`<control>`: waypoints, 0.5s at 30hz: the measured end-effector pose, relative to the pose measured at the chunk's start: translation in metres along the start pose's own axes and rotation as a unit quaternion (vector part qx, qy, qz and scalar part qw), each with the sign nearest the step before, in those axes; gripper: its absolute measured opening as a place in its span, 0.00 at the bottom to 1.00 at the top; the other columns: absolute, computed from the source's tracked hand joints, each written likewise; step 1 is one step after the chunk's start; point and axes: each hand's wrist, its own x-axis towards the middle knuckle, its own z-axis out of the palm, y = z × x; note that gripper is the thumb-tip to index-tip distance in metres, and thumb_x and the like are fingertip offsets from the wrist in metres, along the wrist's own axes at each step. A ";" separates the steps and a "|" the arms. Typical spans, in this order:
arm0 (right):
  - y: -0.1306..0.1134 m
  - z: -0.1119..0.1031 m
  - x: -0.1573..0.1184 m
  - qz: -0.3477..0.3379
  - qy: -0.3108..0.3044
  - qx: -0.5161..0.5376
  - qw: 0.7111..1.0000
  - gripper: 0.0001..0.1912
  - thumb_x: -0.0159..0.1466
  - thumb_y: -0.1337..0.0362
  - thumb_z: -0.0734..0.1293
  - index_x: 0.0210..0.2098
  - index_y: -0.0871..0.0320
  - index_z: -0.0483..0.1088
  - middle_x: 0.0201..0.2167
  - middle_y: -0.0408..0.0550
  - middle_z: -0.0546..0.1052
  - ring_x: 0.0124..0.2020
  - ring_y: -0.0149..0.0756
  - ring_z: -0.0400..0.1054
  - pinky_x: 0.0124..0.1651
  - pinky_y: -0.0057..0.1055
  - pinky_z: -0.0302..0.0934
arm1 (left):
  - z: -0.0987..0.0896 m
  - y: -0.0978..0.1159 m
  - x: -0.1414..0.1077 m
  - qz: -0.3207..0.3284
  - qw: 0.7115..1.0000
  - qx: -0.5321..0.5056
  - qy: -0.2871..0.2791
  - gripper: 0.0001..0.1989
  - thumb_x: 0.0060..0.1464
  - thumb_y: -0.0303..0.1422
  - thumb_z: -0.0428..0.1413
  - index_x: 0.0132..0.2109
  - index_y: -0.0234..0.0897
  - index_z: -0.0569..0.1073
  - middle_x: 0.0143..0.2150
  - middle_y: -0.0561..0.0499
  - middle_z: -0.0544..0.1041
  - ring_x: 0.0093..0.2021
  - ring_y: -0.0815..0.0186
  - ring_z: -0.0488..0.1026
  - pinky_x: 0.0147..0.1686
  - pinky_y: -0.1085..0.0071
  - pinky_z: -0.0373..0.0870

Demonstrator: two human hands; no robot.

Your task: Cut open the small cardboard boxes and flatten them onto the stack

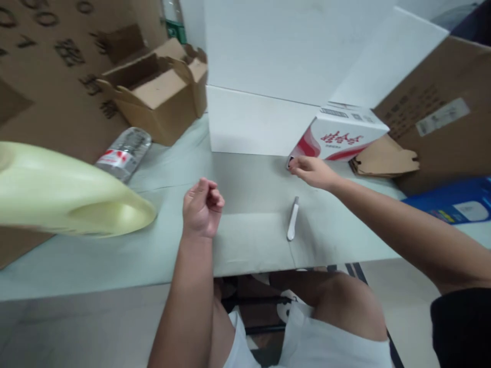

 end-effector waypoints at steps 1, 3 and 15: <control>-0.027 0.021 0.012 -0.036 -0.023 -0.012 0.999 0.08 0.58 0.66 0.70 0.38 0.58 0.78 0.37 0.49 0.84 0.40 0.39 0.77 0.53 0.41 0.72 | -0.002 0.005 -0.001 0.008 1.000 0.008 0.006 0.25 0.35 0.46 0.80 0.28 0.35 0.76 0.19 0.57 0.75 0.16 0.75 0.71 0.16 0.82 0.65; -0.079 0.064 0.037 -0.108 -0.064 -0.029 0.992 0.11 0.60 0.67 0.69 0.42 0.58 0.79 0.41 0.49 0.84 0.43 0.40 0.78 0.57 0.41 0.71 | -0.007 0.013 -0.002 0.005 1.000 0.019 0.001 0.28 0.27 0.46 0.81 0.30 0.35 0.78 0.23 0.54 0.80 0.20 0.73 0.75 0.18 0.82 0.66; -0.295 0.233 0.181 -0.366 -0.034 -0.131 0.921 0.16 0.64 0.73 0.66 0.51 0.61 0.76 0.69 0.53 0.71 0.75 0.51 0.62 0.77 0.46 0.60 | -0.032 0.042 0.019 0.010 0.998 0.009 -0.066 0.14 0.43 0.35 0.70 0.38 0.40 0.78 0.37 0.51 0.84 0.28 0.69 0.81 0.28 0.74 0.71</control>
